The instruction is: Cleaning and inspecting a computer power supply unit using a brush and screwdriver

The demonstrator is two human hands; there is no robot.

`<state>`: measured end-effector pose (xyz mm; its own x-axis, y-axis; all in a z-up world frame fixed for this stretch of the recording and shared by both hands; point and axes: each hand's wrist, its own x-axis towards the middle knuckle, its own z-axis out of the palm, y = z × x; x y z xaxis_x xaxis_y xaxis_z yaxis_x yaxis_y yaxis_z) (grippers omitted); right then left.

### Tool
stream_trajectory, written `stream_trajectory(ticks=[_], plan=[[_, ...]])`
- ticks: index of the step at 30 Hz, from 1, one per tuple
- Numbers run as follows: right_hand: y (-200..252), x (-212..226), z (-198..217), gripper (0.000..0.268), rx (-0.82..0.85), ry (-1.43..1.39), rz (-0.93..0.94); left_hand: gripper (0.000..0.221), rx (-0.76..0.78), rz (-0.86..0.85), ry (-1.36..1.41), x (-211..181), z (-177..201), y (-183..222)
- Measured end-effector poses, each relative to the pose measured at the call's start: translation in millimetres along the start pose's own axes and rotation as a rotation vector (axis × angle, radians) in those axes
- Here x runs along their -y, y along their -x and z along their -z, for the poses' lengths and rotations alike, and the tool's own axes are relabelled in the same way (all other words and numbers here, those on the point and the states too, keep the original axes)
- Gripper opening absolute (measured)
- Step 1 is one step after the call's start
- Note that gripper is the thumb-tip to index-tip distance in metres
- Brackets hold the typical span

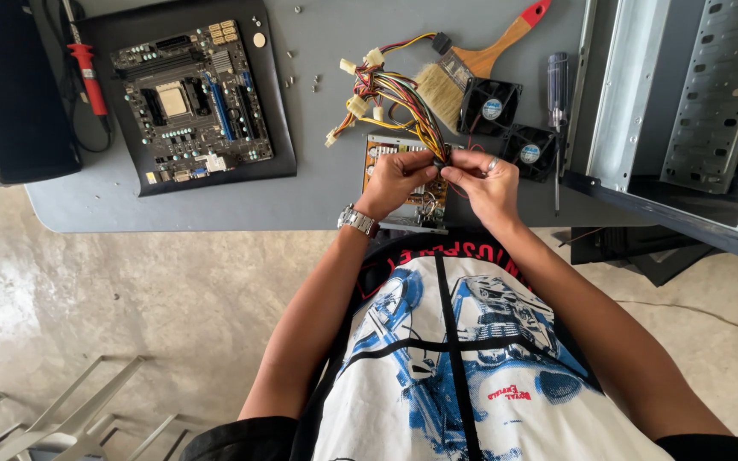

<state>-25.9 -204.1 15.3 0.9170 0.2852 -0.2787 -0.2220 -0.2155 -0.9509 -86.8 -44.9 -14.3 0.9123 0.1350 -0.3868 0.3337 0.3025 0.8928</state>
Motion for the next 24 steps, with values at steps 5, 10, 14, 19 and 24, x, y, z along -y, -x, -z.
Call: stream_trajectory(ticks=[5,10,14,19,24], plan=[[1.6,4.7,7.8,0.022,0.030,0.026,0.027,0.036,-0.020,0.019,0.032,4.4,-0.9,-1.2],[-8.1,2.3,11.9,0.017,0.120,0.033,0.035,0.039,-0.057,0.035,0.119,1.1,-9.7,-2.6],[-8.5,-2.4,13.0,0.021,0.078,-0.056,-0.005,0.038,-0.067,0.006,0.100,-8.7,-12.7,2.9],[-10.5,-4.3,13.8,0.025,0.055,-0.090,-0.044,0.043,-0.093,-0.019,0.072,-12.9,-18.2,3.2],[-11.2,-0.5,6.8,0.032,0.052,-0.165,-0.157,0.041,-0.141,-0.061,-0.007,-25.2,-22.7,6.6]])
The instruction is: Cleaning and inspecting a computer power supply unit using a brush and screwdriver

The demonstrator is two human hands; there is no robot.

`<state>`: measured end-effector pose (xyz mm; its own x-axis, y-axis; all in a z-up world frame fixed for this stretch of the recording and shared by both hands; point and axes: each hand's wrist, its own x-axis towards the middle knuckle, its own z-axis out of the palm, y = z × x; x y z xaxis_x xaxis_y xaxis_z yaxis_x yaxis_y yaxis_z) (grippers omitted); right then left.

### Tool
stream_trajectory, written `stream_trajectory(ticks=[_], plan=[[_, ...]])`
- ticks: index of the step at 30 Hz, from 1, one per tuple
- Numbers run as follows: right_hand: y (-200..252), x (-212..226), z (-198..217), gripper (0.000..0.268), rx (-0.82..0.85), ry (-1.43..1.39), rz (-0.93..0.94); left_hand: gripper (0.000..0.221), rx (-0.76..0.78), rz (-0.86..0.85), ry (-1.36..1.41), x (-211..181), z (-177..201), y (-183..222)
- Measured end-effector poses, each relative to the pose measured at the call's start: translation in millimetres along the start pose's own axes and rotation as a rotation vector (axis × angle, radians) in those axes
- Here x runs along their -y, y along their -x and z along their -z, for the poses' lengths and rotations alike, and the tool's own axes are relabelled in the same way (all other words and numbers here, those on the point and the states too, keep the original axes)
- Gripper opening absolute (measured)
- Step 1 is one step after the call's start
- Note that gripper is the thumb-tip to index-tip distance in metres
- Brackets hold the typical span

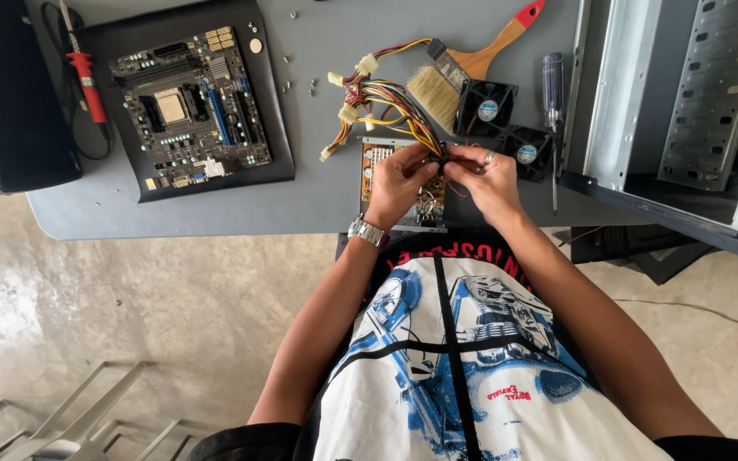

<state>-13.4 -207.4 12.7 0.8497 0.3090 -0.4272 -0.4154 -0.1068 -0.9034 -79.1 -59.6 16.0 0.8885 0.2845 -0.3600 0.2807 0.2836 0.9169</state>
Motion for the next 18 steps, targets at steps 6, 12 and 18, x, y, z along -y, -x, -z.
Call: stream_trajectory(ticks=[6,12,18], plan=[[-0.4,-2.8,2.4,0.028,-0.016,0.010,0.001,0.042,-0.007,0.041,0.090,12.0,2.7,-3.7],[-2.8,-16.4,6.5,0.027,-0.040,0.007,0.026,0.038,0.006,0.050,0.079,23.2,4.2,-6.2],[-4.3,-25.8,4.3,0.025,-0.045,0.023,0.049,0.037,0.015,0.128,0.269,45.7,9.6,-10.3]])
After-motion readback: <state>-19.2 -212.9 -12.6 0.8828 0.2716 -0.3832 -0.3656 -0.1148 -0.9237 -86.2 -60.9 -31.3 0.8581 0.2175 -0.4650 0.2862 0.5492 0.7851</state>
